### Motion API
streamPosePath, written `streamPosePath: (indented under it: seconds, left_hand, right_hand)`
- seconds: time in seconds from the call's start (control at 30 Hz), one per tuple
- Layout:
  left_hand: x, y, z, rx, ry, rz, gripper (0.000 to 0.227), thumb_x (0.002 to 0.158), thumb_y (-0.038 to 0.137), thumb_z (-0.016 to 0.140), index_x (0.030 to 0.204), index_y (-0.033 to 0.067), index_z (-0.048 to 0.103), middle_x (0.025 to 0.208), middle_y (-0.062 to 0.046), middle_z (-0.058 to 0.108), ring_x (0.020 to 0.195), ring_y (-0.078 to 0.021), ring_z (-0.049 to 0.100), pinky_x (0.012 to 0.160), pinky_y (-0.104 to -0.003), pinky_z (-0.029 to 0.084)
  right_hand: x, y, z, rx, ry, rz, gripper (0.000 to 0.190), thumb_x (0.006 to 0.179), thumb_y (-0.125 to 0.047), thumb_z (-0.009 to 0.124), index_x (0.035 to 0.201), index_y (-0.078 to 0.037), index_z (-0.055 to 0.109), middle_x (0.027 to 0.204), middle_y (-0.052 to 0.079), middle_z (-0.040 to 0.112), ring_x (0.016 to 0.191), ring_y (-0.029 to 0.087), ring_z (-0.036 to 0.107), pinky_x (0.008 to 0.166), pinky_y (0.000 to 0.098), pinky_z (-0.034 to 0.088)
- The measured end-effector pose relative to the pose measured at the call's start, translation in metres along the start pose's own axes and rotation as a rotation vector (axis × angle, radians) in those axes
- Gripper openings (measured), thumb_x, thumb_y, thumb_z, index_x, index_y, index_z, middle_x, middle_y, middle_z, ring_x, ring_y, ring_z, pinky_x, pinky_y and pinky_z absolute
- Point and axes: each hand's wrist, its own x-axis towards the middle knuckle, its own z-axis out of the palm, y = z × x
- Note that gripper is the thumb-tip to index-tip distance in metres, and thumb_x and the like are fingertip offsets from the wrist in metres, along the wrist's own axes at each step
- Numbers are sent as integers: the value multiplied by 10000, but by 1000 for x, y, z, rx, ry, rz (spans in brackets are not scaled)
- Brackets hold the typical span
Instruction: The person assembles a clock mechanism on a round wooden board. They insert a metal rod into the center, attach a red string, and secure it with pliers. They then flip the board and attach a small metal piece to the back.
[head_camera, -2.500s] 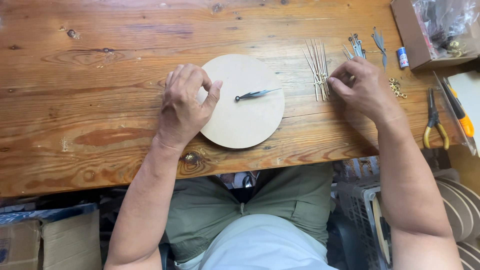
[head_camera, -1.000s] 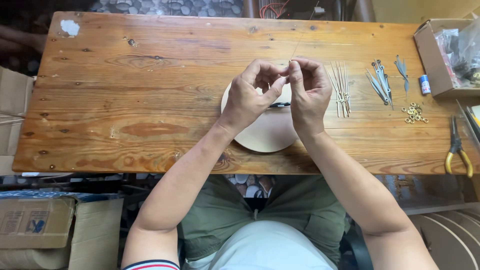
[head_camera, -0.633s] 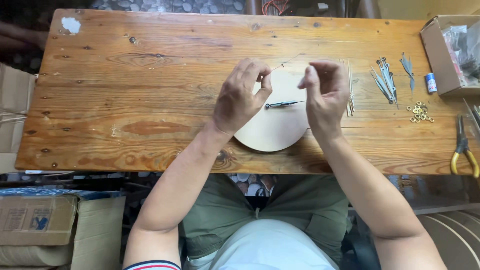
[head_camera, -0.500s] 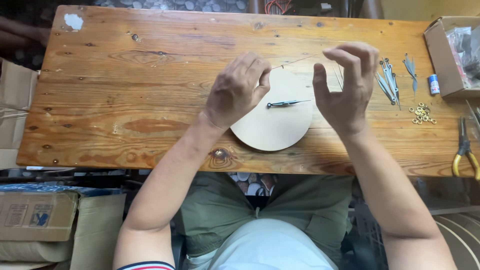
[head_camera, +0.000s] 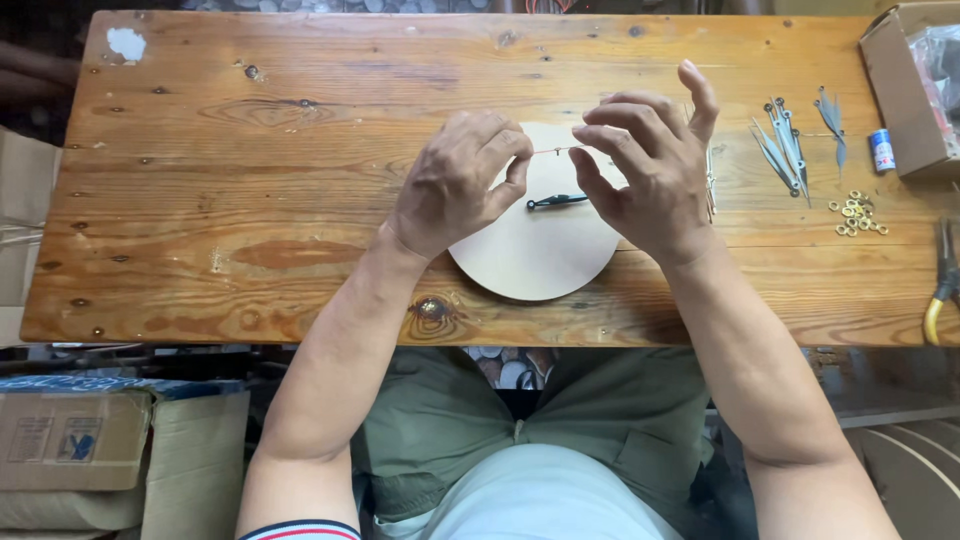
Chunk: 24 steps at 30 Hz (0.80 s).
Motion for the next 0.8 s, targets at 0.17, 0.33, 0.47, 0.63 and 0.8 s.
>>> streamPosePath:
  seconds: [0.17, 0.33, 0.47, 0.63, 0.8]
  left_hand:
    - [-1, -1, -4, 3, 21, -2, 131, 938, -49, 710, 977, 28, 612, 922, -108, 641, 803, -251, 601, 740, -370, 523]
    - [-2, 0, -8, 0, -3, -25, 86, 964, 46, 672, 1018, 30, 607, 885, -108, 601, 799, -285, 579, 754, -406, 476]
    - [-2, 0, -5, 49, -18, 6, 189, 978, 128, 770, 1104, 41, 659, 1057, -114, 682, 890, -291, 648, 908, -456, 488]
    - [1, 4, -2, 64, 26, 39, 141, 991, 128, 795, 1069, 33, 725, 1048, -106, 708, 896, -284, 663, 938, -452, 466]
    - [8, 7, -8, 94, 61, 112, 84, 996, 38, 762, 969, 45, 683, 941, -63, 682, 821, -254, 626, 879, -404, 457]
  right_hand:
    - [0, -3, 1, 24, 0, -27, 127, 1058, -40, 837, 1000, -101, 742, 1012, 56, 778, 1010, 274, 742, 1229, 535, 220]
    - [1, -5, 2, 18, 14, -58, 133, 1041, -27, 822, 987, -102, 727, 974, 49, 756, 957, 248, 721, 1207, 514, 261]
    - [2, -6, 1, 18, 19, -57, 129, 1039, -21, 817, 1003, -106, 728, 975, 47, 747, 951, 252, 715, 1193, 529, 280]
    - [0, -5, 2, 6, 26, -87, 148, 1038, -23, 828, 1027, -116, 712, 990, 49, 753, 952, 256, 721, 1187, 531, 288]
    - [0, -6, 2, 15, 32, -91, 135, 1033, -12, 809, 1025, -110, 717, 988, 42, 745, 944, 254, 713, 1174, 525, 297]
